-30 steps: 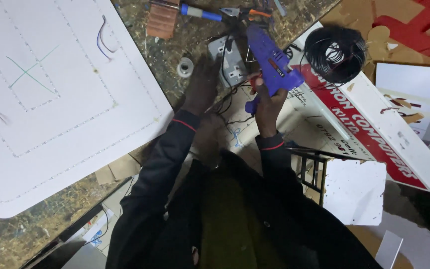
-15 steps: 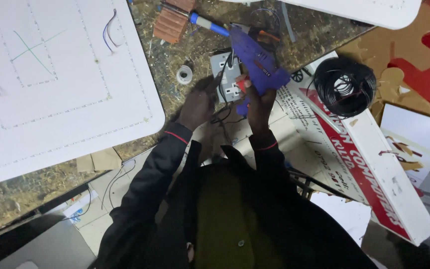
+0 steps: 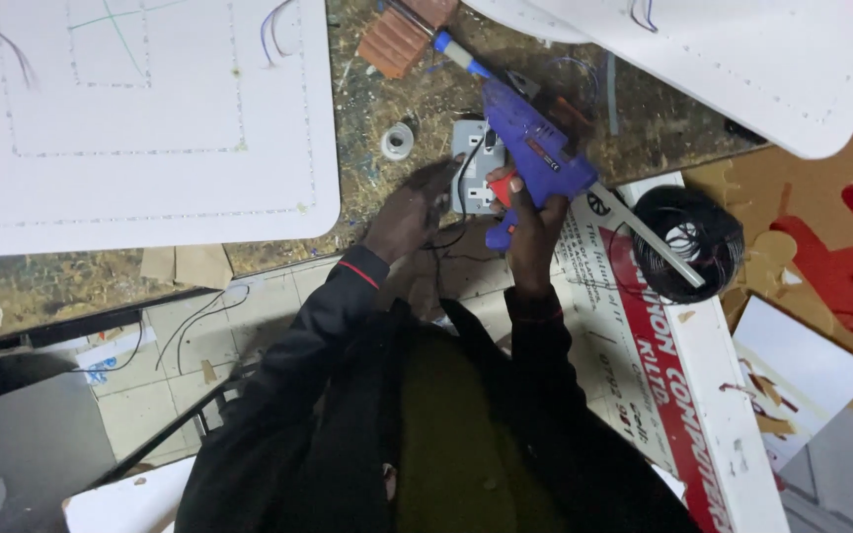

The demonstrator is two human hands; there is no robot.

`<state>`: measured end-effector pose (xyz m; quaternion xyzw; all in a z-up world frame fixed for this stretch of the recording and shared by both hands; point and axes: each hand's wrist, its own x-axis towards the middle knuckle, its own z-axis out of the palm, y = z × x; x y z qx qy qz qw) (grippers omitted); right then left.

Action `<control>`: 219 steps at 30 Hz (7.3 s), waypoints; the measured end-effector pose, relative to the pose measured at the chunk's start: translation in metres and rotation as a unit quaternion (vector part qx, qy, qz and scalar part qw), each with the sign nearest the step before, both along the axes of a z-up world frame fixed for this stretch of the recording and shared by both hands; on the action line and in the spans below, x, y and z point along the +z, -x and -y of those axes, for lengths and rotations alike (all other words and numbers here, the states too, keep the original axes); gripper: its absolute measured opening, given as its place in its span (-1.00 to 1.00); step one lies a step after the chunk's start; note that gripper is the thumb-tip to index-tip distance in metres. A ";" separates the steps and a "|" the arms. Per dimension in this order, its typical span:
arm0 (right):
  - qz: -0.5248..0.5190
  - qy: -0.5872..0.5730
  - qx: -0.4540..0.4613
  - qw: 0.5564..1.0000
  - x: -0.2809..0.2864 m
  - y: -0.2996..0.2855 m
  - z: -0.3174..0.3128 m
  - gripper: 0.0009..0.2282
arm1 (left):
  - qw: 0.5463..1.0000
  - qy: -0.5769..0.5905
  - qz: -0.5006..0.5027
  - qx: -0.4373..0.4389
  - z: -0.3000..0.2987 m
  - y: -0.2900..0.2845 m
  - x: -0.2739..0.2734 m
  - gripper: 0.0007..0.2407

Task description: Using a hot glue gun to secure wires onto a sign board in a specific pattern.

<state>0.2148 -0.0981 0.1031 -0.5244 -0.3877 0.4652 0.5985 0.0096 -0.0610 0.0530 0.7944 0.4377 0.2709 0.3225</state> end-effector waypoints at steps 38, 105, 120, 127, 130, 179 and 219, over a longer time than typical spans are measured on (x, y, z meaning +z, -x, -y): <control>0.170 -0.049 0.041 0.983 -0.044 0.231 -0.220 -0.54 | 0.910 -0.302 -0.016 0.285 -0.201 0.329 -0.060 -0.77; 0.249 0.053 0.126 0.959 0.014 0.204 -0.159 -0.35 | 0.915 -0.303 0.027 0.266 -0.200 0.334 -0.058 -0.76; 0.226 0.054 0.121 0.965 -0.008 0.199 -0.100 -0.38 | 0.901 -0.305 0.127 0.282 -0.184 0.336 -0.043 -0.86; 0.261 0.040 0.106 0.959 -0.005 0.200 -0.094 -0.49 | 0.901 -0.321 0.146 0.254 -0.169 0.340 -0.037 -0.89; 0.255 0.054 0.131 0.957 -0.013 0.200 -0.096 -0.37 | 0.908 -0.280 0.182 0.254 -0.157 0.346 -0.041 -0.84; 0.194 0.024 0.140 0.971 -0.031 0.305 -0.360 -0.65 | 0.915 -0.208 -0.117 0.325 -0.284 0.323 -0.078 -0.57; 0.242 0.014 0.171 0.955 -0.052 0.416 -0.445 -0.52 | 0.910 -0.185 -0.120 0.350 -0.283 0.319 -0.068 -0.59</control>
